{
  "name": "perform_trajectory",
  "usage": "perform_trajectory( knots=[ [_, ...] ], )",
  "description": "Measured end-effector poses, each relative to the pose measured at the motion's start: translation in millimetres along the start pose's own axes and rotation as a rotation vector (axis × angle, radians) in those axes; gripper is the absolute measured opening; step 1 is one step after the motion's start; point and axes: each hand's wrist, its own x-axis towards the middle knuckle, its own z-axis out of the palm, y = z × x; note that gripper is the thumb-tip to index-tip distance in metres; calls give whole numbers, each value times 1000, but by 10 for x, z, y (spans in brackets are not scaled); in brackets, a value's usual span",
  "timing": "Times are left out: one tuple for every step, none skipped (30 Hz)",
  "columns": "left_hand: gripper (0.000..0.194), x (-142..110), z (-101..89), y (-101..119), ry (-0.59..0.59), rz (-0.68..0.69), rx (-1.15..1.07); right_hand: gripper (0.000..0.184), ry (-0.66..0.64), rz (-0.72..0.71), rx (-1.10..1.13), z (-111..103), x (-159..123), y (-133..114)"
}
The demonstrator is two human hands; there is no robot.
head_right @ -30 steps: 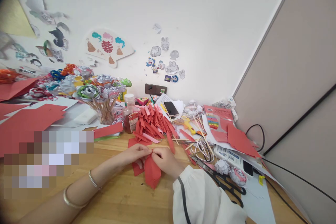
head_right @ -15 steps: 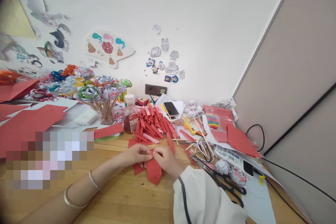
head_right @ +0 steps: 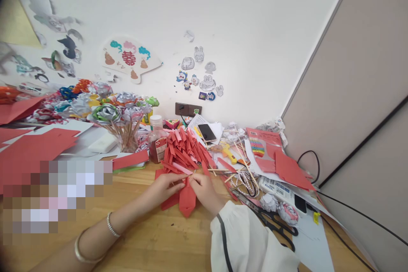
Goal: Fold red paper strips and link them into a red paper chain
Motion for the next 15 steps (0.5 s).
perform_trajectory(
  knots=[
    [28,-6,0,10,20,19,50,26,8,1,2,2,2,4],
    [29,-12,1,16,38,36,105,26,17,2,4,4,3,8],
    [29,-18,5,17,53,51,162,26,24,3,8,7,4,11],
    [30,-22,12,12,61,66,220,26,26,5,13,9,4,13],
    [30,-26,20,-1,64,84,278,26,26,7,19,11,3,13],
    [30,-29,30,-20,65,106,333,26,24,10,25,12,2,11],
    [30,-32,40,-45,64,135,384,26,21,12,32,12,0,7],
    [29,-34,50,-73,64,170,428,26,19,14,39,12,-2,3],
    [28,-35,59,-102,66,211,462,26,17,16,47,11,-4,-3],
    [27,-36,66,-130,67,252,488,27,17,19,54,11,-6,-8],
    [27,-37,71,-155,72,289,514,27,18,22,60,10,-7,-13],
    [28,-38,75,-176,74,321,540,27,19,24,65,11,-8,-16],
    [28,-38,77,-191,76,344,567,28,21,24,69,12,-7,-18],
    [28,-39,80,-200,76,361,593,28,23,24,72,14,-6,-17],
    [29,-40,83,-205,76,372,612,28,24,23,73,16,-4,-14]
  ],
)
